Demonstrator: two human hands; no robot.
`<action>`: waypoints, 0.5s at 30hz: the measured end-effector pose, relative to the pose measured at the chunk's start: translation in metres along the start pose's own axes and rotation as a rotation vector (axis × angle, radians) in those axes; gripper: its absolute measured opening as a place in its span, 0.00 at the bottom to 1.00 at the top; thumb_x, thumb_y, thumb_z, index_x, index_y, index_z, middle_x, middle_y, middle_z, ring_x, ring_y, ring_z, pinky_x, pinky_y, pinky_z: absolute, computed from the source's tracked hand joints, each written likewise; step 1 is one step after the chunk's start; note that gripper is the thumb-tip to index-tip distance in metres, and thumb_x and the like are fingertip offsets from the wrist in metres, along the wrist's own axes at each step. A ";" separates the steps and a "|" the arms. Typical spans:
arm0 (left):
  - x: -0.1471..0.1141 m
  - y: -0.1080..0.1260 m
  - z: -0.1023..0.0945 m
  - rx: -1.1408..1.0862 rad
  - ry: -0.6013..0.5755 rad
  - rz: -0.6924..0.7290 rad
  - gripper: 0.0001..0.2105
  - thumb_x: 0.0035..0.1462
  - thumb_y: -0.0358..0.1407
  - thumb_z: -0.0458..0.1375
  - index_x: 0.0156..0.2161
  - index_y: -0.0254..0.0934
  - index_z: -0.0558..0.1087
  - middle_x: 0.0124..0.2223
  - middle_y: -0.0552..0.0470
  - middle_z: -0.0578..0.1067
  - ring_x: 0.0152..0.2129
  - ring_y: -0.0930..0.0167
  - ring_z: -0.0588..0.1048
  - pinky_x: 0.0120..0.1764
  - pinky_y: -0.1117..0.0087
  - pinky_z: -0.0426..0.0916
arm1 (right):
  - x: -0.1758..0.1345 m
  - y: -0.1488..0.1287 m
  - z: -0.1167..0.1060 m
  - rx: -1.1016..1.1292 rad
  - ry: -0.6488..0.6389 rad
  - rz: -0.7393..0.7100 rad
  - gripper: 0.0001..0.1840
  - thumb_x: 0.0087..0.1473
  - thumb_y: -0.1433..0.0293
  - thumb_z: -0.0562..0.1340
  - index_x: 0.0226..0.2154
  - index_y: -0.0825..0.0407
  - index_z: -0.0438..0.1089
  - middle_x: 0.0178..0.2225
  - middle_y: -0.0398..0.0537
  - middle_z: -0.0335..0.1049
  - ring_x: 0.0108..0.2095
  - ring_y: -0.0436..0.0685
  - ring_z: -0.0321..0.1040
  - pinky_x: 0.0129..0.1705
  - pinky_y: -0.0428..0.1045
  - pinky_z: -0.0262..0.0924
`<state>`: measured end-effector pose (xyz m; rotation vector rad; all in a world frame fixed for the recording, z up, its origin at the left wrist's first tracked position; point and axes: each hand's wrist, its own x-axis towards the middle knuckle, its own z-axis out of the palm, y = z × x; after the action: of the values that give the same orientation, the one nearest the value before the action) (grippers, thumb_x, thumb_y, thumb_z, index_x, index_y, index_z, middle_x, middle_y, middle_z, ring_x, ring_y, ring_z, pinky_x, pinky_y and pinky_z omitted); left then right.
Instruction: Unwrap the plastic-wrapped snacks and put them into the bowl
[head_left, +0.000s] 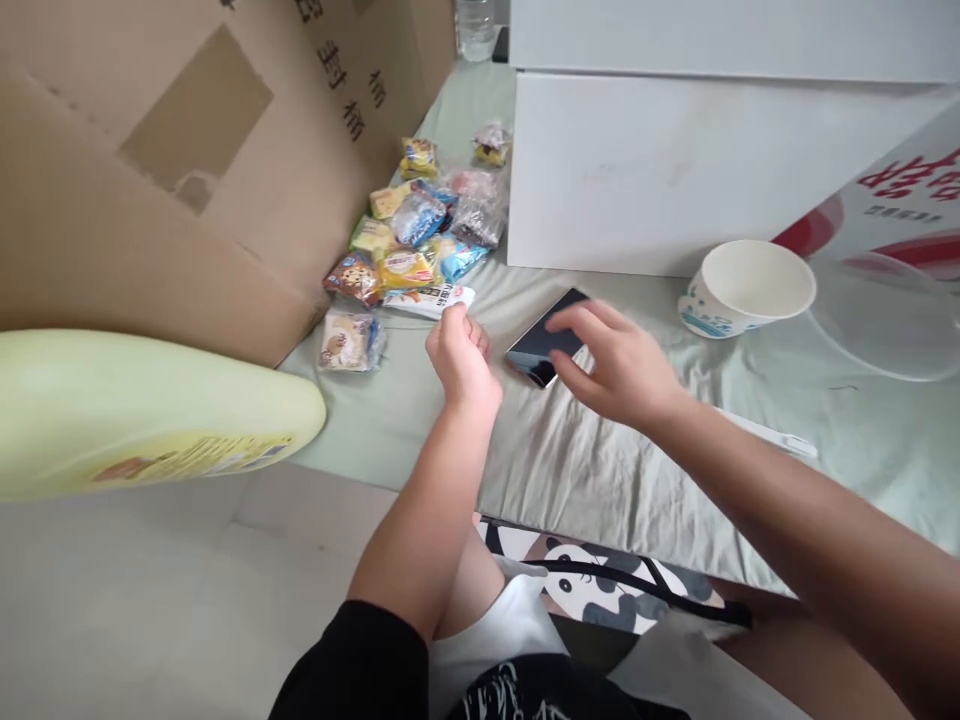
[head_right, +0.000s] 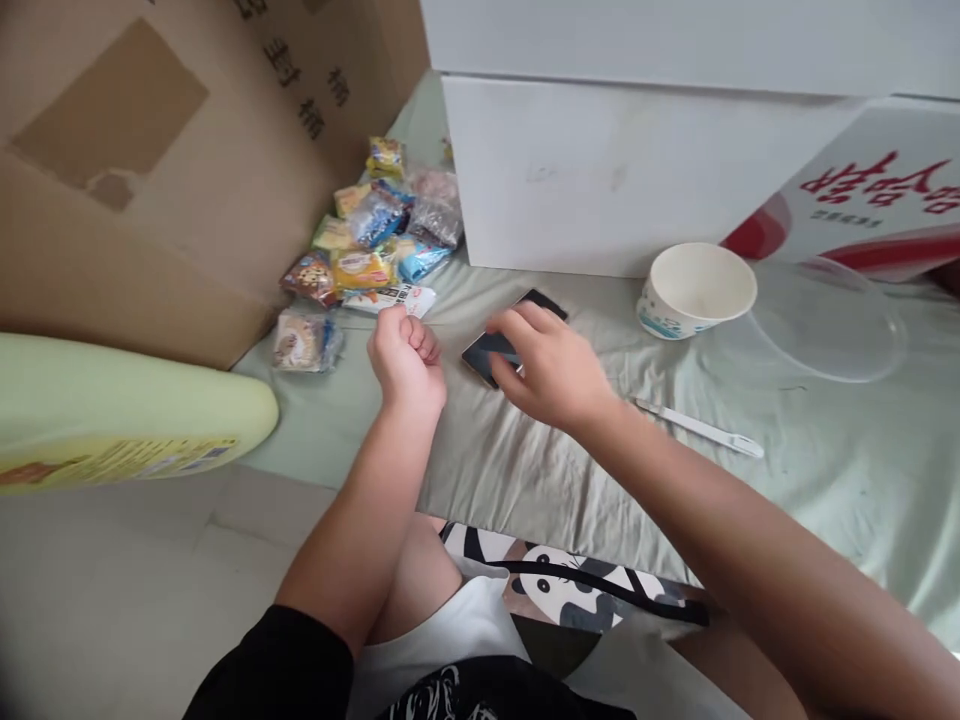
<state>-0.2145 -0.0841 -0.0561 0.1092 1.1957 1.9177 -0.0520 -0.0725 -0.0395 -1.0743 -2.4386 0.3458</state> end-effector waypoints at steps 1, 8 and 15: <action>0.003 0.003 -0.003 -0.003 0.024 0.041 0.22 0.59 0.32 0.56 0.20 0.38 0.47 0.18 0.62 0.47 0.12 0.81 0.48 0.18 0.76 0.44 | 0.022 -0.009 0.014 -0.007 -0.011 -0.020 0.15 0.59 0.69 0.57 0.48 0.48 0.71 0.48 0.56 0.74 0.47 0.65 0.73 0.46 0.57 0.69; 0.019 0.026 -0.018 -0.044 0.154 0.156 0.26 0.63 0.36 0.57 0.20 0.38 0.45 0.19 0.61 0.45 0.13 0.80 0.46 0.19 0.73 0.45 | 0.173 -0.048 0.119 -0.039 -0.122 -0.205 0.28 0.54 0.77 0.61 0.57 0.47 0.65 0.63 0.55 0.64 0.60 0.70 0.63 0.57 0.64 0.63; 0.017 0.035 -0.016 -0.071 0.110 0.163 0.27 0.63 0.38 0.58 0.21 0.39 0.46 0.19 0.60 0.46 0.14 0.79 0.49 0.20 0.73 0.49 | 0.174 -0.052 0.132 -0.157 -0.041 -0.154 0.19 0.62 0.76 0.57 0.54 0.48 0.67 0.55 0.54 0.72 0.57 0.69 0.64 0.58 0.65 0.60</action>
<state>-0.2540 -0.0900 -0.0439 0.0655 1.2214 2.1300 -0.2533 0.0167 -0.0809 -0.9420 -2.6012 0.1296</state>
